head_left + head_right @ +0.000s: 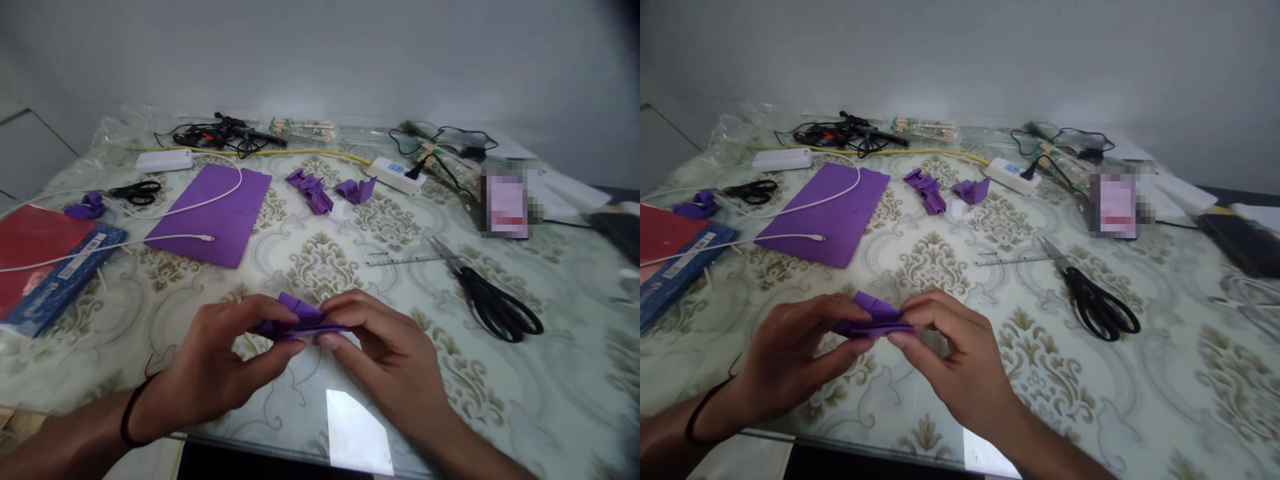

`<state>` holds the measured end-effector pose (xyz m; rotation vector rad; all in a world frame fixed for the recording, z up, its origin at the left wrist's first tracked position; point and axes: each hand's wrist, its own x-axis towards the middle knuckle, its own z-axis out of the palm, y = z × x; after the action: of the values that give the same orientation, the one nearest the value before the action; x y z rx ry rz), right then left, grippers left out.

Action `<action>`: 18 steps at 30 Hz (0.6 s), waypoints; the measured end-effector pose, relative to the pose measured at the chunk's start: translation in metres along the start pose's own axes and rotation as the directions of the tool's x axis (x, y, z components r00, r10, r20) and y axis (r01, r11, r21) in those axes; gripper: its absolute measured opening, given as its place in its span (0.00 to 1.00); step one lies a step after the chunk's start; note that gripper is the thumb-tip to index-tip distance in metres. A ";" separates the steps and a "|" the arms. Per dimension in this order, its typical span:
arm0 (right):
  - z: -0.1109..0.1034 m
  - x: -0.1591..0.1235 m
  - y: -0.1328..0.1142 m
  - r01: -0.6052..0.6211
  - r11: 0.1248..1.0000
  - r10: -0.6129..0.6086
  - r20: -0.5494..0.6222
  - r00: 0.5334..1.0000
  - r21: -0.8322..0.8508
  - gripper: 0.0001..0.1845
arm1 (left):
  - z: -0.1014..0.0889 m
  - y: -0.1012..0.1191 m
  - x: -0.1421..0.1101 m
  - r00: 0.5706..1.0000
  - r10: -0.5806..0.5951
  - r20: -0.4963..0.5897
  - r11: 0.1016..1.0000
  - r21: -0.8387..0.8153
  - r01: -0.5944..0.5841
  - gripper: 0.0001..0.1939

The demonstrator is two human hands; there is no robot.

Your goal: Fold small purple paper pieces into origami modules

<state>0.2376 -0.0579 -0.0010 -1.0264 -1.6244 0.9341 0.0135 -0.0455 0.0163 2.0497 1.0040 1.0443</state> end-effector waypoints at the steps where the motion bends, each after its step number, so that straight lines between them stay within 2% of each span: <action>1: 0.001 0.000 0.000 -0.021 1.000 0.021 -0.009 1.000 0.005 0.05 | 0.001 0.000 -0.001 1.000 -0.010 -0.010 1.000 0.006 0.010 0.09; 4: 0.005 -0.001 0.000 -0.150 0.984 0.153 -0.029 0.988 0.095 0.07 | 0.004 -0.001 -0.004 0.996 -0.069 -0.048 0.997 0.014 0.070 0.09; 7: 0.007 -0.001 -0.001 -0.316 0.939 0.310 0.067 0.948 0.136 0.05 | 0.007 0.000 -0.004 0.980 -0.186 -0.069 0.979 -0.103 0.178 0.10; 9: 0.007 0.000 -0.002 -0.380 0.921 0.367 0.131 0.921 0.086 0.14 | 0.007 0.001 -0.002 0.954 -0.298 -0.010 0.932 -0.221 0.289 0.12; 12: 0.006 0.001 -0.002 -0.378 0.925 0.380 0.122 0.917 -0.033 0.18 | 0.006 0.001 0.003 0.901 -0.418 0.115 0.849 -0.303 0.432 0.18; 15: 0.007 0.002 -0.002 -0.343 0.932 0.357 0.123 0.926 -0.118 0.15 | 0.006 0.000 0.003 0.873 -0.472 0.126 0.819 -0.303 0.487 0.22; 18: 0.007 0.002 -0.003 -0.329 0.934 0.348 0.140 0.927 -0.140 0.14 | 0.007 0.000 0.001 0.869 -0.480 0.123 0.815 -0.304 0.493 0.21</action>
<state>0.2300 -0.0579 0.0005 -1.3719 -1.6799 1.1917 0.0194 -0.0458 0.0133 1.4279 1.1655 0.8212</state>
